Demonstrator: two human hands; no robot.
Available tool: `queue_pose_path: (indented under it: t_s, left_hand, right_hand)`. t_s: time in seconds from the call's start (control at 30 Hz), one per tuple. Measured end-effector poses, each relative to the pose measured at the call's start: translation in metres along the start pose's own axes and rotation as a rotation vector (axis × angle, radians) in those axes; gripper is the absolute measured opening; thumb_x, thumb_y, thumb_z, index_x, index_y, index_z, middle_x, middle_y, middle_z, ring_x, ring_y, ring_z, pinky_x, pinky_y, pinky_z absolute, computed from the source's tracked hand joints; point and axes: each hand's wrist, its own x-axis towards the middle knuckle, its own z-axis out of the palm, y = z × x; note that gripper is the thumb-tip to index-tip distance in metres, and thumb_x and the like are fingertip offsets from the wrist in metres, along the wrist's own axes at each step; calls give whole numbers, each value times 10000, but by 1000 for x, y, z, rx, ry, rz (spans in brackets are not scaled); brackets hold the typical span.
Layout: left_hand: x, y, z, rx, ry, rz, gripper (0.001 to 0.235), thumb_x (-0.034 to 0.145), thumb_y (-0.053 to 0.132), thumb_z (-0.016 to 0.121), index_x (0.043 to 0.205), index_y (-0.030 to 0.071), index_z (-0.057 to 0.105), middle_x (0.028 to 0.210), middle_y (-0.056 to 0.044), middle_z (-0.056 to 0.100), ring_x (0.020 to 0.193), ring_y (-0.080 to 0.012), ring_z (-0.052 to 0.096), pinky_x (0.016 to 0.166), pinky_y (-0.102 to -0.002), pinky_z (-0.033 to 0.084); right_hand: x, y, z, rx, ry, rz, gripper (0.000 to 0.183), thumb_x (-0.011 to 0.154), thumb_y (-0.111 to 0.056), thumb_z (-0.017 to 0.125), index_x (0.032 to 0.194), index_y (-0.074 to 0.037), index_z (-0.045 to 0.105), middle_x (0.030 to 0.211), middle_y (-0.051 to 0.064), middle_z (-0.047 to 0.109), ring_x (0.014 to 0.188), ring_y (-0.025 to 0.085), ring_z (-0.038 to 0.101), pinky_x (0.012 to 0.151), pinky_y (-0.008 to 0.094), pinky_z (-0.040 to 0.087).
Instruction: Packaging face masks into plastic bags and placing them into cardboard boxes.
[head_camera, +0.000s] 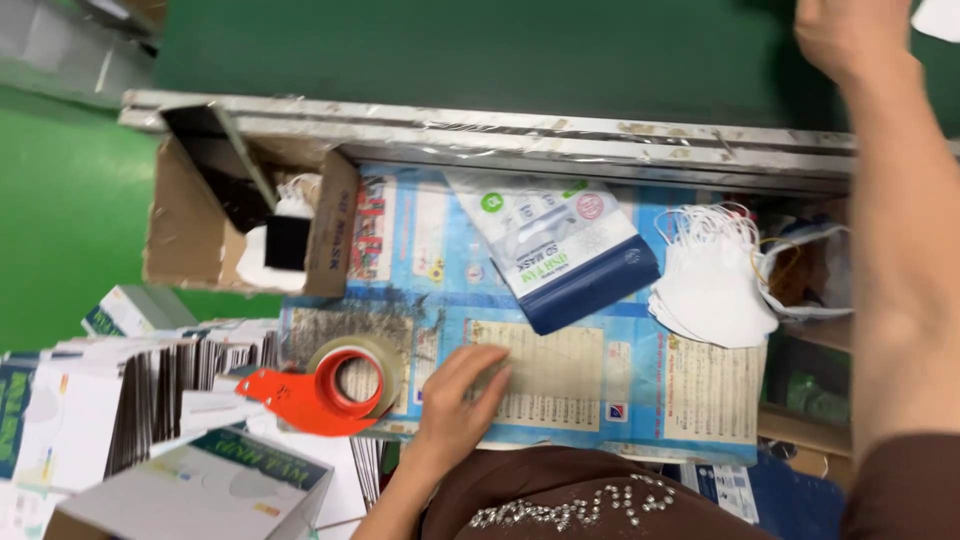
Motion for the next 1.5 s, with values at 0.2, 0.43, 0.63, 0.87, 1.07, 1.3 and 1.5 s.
queue_pose_path:
  t_s: [0.2, 0.43, 0.63, 0.87, 1.07, 1.3, 1.5]
  left_hand:
    - [59, 19, 19, -565, 98, -111, 751, 764, 255, 884, 1341, -49, 512, 1295, -120, 599, 1213, -186, 576, 1006, -328, 473]
    - [10, -24, 65, -378, -437, -238, 493, 851, 409, 811, 1238, 110, 754, 1190, -102, 775, 1091, -232, 737, 981, -377, 572]
    - [4, -47, 71, -326, -534, -26, 712, 766, 398, 862, 1362, 102, 608, 1268, -132, 706, 1157, -280, 667, 1023, -427, 506]
    - [9, -13, -1, -928, -818, -137, 878, 743, 481, 851, 1459, 92, 524, 1392, -148, 639, 1277, -263, 627, 1139, -442, 462]
    - [-55, -68, 94, -71, -295, 322, 578, 746, 337, 874, 1230, 108, 654, 1232, -91, 707, 1133, -295, 641, 1036, -411, 492]
    - [-54, -51, 95, -183, -311, 306, 625, 729, 304, 835, 1256, 26, 649, 1199, -129, 666, 1107, -294, 596, 988, -398, 485]
    - [-59, -58, 105, -27, -319, 401, 371, 772, 271, 800, 1067, 88, 669, 1062, -88, 653, 1036, -302, 603, 898, -415, 481]
  right_hand:
    - [-136, -184, -184, 1357, -79, -110, 306, 1016, -194, 762, 1231, 11, 686, 1039, 30, 719, 866, 92, 680, 771, 244, 565]
    - [-254, -271, -204, 1212, -137, -196, 849, 696, -227, 858, 1406, 74, 504, 1293, 227, 642, 1118, 307, 669, 960, 374, 541]
    - [-307, -281, -145, 1460, -508, 304, 740, 665, -143, 859, 1332, 34, 591, 1166, 194, 716, 1020, 306, 703, 884, 433, 577]
    - [-308, -281, -201, 1354, -427, 283, 625, 754, -180, 792, 1337, -49, 605, 1163, 139, 721, 998, 261, 728, 820, 422, 607]
    - [-316, -301, -171, 997, -240, -45, 662, 692, -295, 834, 1267, -47, 618, 1129, 151, 709, 1034, 308, 696, 884, 442, 545]
    - [-326, -302, -157, 1025, -335, 41, 605, 688, -236, 862, 1222, -41, 655, 1143, 169, 700, 1062, 314, 668, 915, 409, 532]
    - [-328, -298, -140, 1000, -382, 88, 587, 732, -236, 822, 1266, -84, 632, 1158, 150, 719, 1066, 282, 696, 940, 383, 547]
